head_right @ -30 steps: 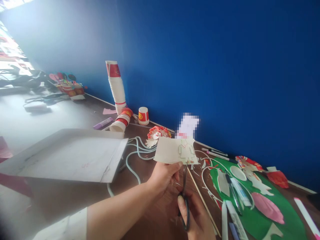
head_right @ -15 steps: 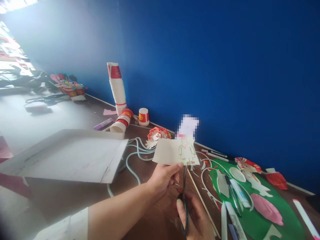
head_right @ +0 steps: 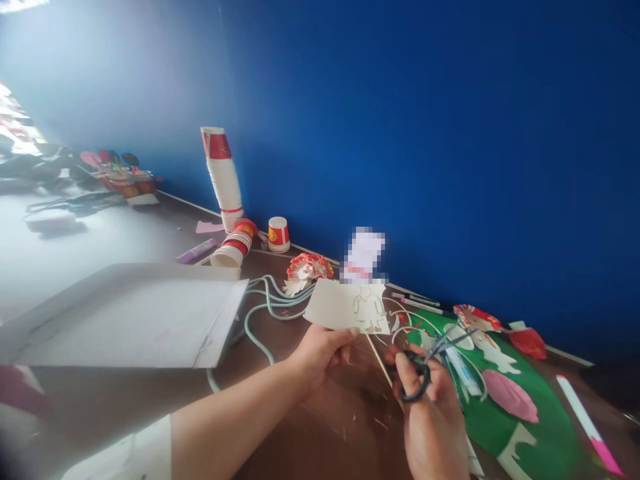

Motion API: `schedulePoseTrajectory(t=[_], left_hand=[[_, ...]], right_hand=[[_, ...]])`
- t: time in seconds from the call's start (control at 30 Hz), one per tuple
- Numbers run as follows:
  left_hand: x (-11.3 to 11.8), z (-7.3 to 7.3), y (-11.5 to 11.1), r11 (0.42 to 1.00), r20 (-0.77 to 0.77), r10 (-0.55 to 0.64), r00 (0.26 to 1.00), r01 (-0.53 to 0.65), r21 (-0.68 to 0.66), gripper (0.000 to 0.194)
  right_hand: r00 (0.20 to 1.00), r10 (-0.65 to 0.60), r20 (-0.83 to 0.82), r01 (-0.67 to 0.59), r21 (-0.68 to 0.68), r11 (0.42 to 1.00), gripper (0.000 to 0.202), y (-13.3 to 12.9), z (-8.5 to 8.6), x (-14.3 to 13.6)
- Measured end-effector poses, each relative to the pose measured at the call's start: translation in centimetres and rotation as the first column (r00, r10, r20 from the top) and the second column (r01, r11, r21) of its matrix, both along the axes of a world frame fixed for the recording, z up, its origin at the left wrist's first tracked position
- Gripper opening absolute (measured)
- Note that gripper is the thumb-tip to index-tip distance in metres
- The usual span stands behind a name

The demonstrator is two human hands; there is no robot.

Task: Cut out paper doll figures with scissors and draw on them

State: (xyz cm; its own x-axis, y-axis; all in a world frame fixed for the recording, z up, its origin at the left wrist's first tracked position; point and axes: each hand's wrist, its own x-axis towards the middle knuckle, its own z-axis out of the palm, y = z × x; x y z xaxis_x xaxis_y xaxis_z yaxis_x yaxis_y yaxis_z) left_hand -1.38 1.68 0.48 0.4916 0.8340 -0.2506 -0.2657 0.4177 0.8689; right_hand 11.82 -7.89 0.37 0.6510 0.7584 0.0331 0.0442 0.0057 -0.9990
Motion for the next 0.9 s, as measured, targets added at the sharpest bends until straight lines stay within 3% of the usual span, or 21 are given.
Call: schedulePoseTrajectory(t=[0.07,0.23,0.4,0.6,0.9], left_hand=[[0.1,-0.1,-0.2,0.999,-0.034,-0.046,0.998,0.047,0.013,0.022],[0.2,-0.5,-0.6,0.978,-0.075,-0.194,0.978,0.198,0.061,0.023],[0.1,-0.8,-0.8,0.952,-0.105,-0.281,0.954,0.291,0.096,0.024],[0.0,-0.7,-1.0,0.942,-0.133,-0.282,0.95,0.301,0.149,0.023],[0.1,-0.9,-1.2,0.939,-0.12,-0.271,0.955,0.29,0.186,0.028]], right_hand=[[0.979,0.027,-0.202,-0.023,0.024,0.999,0.047,0.7,0.8,0.3],[0.908,0.184,-0.376,-0.157,0.103,0.982,0.043,1.5,1.2,0.8],[0.865,0.131,-0.485,-0.11,0.072,0.991,0.03,1.6,0.6,1.2],[0.861,0.079,-0.503,-0.068,0.041,0.997,0.028,1.6,0.5,1.4],[0.931,-0.035,-0.363,0.031,-0.018,0.999,0.039,1.5,0.4,0.6]])
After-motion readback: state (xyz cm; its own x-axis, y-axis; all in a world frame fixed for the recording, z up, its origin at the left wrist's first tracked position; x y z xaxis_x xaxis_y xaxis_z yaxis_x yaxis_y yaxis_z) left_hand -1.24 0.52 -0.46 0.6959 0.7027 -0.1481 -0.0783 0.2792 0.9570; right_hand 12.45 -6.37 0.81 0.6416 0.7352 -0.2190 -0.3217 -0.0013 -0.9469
